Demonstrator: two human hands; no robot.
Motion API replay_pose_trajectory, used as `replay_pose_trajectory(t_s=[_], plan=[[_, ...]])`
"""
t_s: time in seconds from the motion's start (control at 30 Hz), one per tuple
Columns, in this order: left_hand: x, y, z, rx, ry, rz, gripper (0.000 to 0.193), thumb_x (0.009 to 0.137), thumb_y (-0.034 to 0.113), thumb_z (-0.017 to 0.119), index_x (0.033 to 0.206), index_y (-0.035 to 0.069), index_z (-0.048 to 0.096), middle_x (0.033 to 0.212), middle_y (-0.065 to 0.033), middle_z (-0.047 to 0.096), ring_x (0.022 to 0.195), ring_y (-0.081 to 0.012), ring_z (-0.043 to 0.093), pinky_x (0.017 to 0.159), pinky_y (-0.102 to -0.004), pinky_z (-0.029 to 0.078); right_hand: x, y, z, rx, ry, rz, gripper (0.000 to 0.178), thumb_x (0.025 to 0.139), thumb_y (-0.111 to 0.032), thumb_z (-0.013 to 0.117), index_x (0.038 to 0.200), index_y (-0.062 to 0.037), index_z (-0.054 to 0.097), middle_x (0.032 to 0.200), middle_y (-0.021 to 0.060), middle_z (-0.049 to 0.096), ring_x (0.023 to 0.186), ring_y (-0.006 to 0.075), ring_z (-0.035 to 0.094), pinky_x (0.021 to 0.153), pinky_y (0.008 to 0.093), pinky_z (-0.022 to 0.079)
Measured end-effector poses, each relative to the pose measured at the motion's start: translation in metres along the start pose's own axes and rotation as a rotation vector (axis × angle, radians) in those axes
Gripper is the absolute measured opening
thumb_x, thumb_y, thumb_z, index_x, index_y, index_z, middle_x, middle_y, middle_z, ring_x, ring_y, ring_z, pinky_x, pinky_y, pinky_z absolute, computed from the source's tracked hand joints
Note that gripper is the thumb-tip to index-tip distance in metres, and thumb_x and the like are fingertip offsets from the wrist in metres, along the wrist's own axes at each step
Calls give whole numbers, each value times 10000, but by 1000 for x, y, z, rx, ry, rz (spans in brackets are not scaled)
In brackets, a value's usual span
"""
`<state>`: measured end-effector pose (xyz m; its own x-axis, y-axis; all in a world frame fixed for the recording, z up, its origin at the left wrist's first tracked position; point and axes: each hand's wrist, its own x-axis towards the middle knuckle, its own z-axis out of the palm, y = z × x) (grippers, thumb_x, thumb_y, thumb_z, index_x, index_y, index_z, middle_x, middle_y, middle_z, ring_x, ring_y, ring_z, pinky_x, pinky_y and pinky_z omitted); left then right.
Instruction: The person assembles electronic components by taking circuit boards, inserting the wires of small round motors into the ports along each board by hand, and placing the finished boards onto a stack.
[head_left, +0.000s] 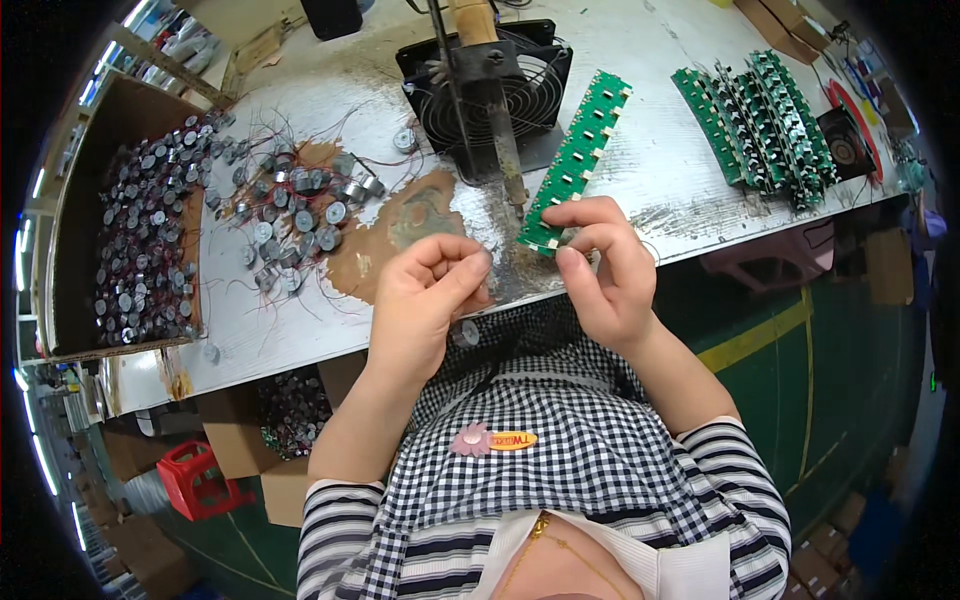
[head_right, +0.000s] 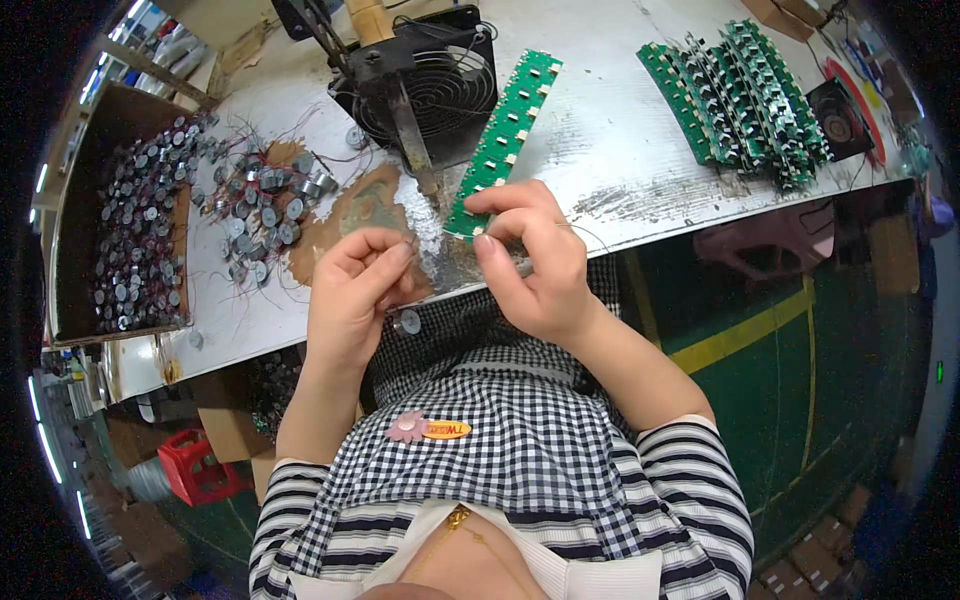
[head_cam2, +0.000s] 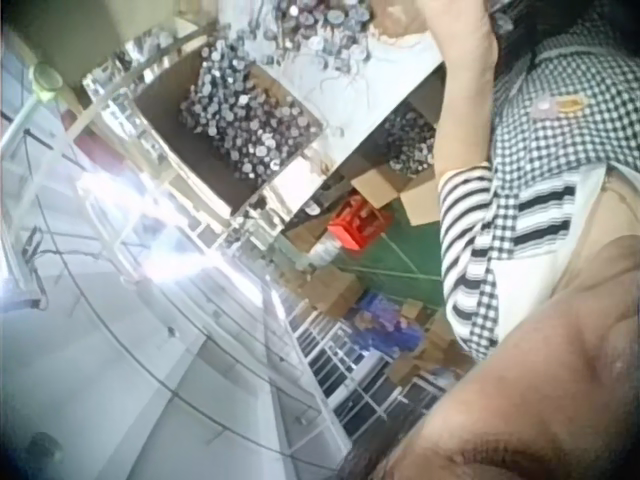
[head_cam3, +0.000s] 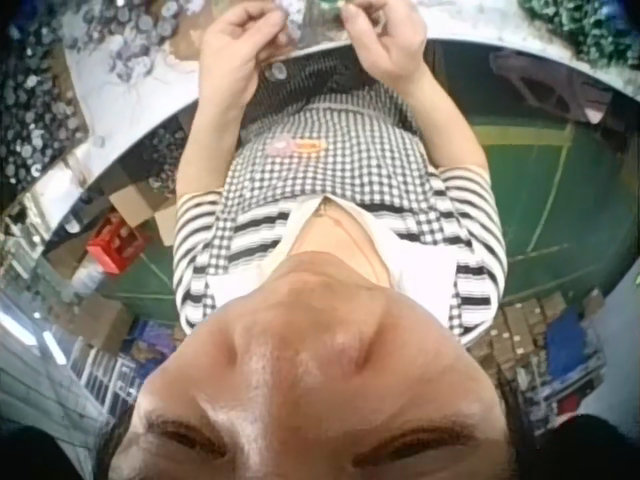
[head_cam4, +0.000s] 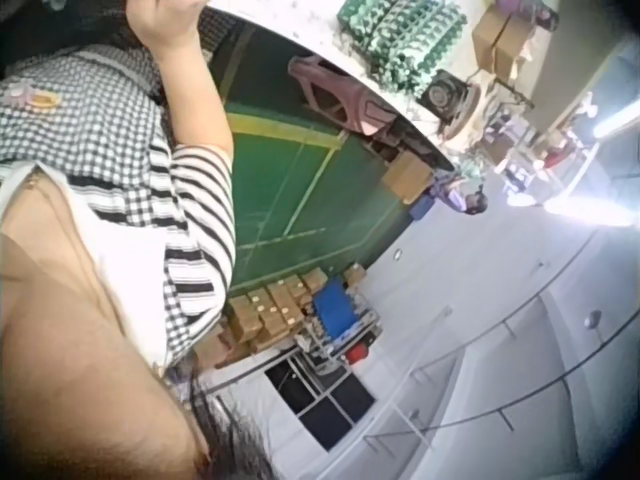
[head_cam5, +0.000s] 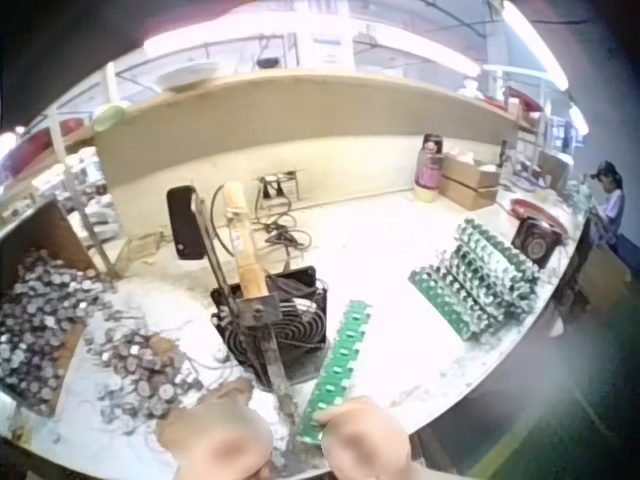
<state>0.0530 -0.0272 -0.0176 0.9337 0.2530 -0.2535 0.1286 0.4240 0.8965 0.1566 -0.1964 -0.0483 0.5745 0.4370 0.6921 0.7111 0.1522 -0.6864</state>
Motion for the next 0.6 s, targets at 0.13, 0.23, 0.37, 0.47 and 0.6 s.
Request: replay_pose_trajectory(t_s=[0.13, 0.23, 0.37, 0.47, 0.6], plan=[[2, -3, 8, 176, 37, 47, 125, 866, 113, 661, 902, -4, 637, 720, 21, 596, 603, -41, 521, 531, -182, 407, -1, 4, 2, -29, 27, -53, 113, 768, 50, 614, 822, 11, 523, 971, 196, 637, 792, 284, 603, 678, 336, 487], [7, -2, 9, 147, 8, 8, 107, 858, 87, 656, 890, -12, 634, 781, -7, 602, 586, -41, 498, 531, -188, 401, 1, 5, 2, -36, 34, -91, 117, 760, 55, 616, 820, 10, 526, 967, 194, 641, 789, 293, 607, 698, 344, 488], [13, -3, 16, 124, 14, 126, 89, 846, 63, 649, 869, -19, 622, 868, -46, 607, 571, -37, 489, 502, -183, 384, 2, 4, 3, -18, 51, -106, 120, 753, 55, 618, 813, 7, 526, 970, 195, 641, 795, 298, 606, 718, 355, 487], [15, -3, 17, 64, -14, 122, 80, 836, 50, 648, 842, -21, 609, 929, -72, 605, 557, -33, 479, 473, -176, 367, 5, 0, 1, -13, 35, -133, 132, 743, 57, 624, 806, 5, 520, 980, 202, 637, 805, 303, 603, 728, 365, 485], [15, -2, 20, 100, 8, 145, 75, 835, 47, 644, 825, -15, 603, 928, -68, 613, 562, -29, 481, 461, -166, 364, 3, -1, 1, 45, 45, -96, 140, 734, 63, 627, 800, 5, 517, 1004, 212, 628, 827, 307, 600, 733, 369, 485]])
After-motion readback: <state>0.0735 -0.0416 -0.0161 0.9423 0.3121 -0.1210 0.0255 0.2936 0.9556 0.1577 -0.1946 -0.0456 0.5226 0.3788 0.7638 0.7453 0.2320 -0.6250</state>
